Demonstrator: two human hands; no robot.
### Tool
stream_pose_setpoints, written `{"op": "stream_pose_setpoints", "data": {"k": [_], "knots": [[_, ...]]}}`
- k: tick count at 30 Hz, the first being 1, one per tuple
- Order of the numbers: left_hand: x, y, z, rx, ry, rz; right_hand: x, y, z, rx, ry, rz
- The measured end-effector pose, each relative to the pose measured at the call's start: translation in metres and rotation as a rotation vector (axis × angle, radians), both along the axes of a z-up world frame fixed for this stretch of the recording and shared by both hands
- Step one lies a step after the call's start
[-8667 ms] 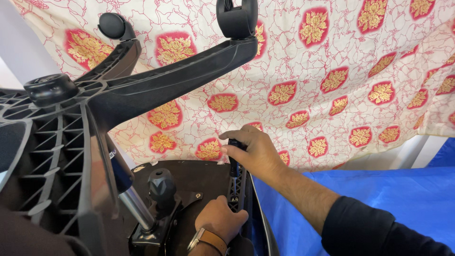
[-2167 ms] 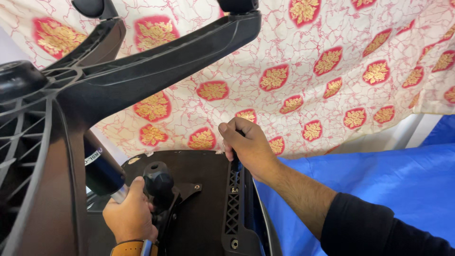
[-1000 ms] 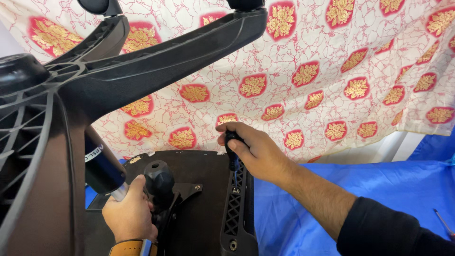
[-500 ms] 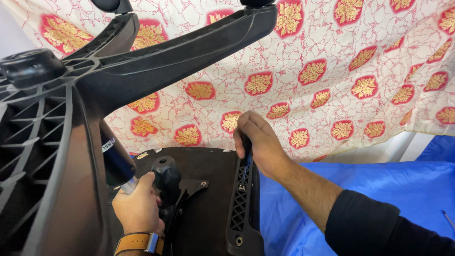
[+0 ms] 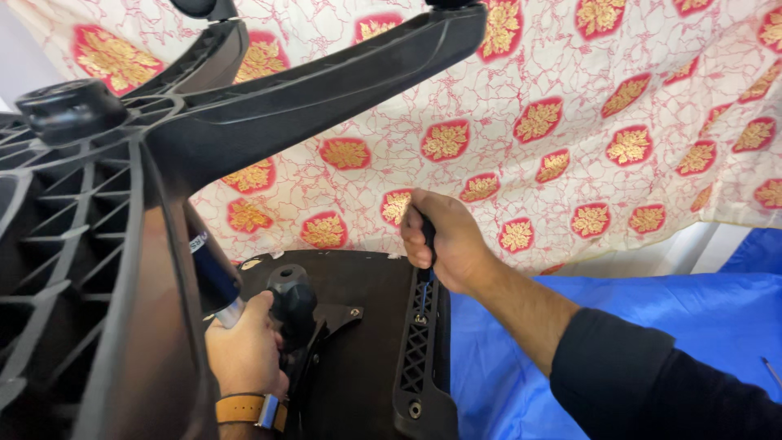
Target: The person uses a screwdriver to tighten screws into the base of an office chair. They repeatedly insert and tighten screws at multiple locations on the chair base while holding the chair steady with the other hand.
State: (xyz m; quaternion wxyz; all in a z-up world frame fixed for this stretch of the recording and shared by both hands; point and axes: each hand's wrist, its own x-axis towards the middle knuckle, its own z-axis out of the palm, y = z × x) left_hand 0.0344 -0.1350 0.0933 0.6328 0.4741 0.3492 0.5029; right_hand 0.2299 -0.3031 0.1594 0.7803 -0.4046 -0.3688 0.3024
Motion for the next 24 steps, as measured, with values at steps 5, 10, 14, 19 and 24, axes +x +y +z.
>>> {"op": "stream_pose_setpoints", "data": {"k": [5,10,14,19,24], "knots": [[-0.001,0.001,0.0,0.001,0.001,-0.003,-0.019,0.001,-0.004,0.041,-0.601,-0.531],[0.0,-0.001,0.003,0.011,-0.026,0.026,-0.039,0.005,-0.011,-0.13,-0.273,-0.622],[-0.004,0.001,0.004,-0.025,0.021,0.001,-0.024,0.012,-0.008,0.015,-0.238,-0.451],[-0.003,0.001,0.003,-0.001,0.009,0.007,-0.006,0.012,-0.005,-0.046,-0.158,-0.09],[-0.003,0.005,0.002,-0.032,0.033,-0.012,-0.014,0.014,-0.008,0.05,-0.799,-0.806]]}}
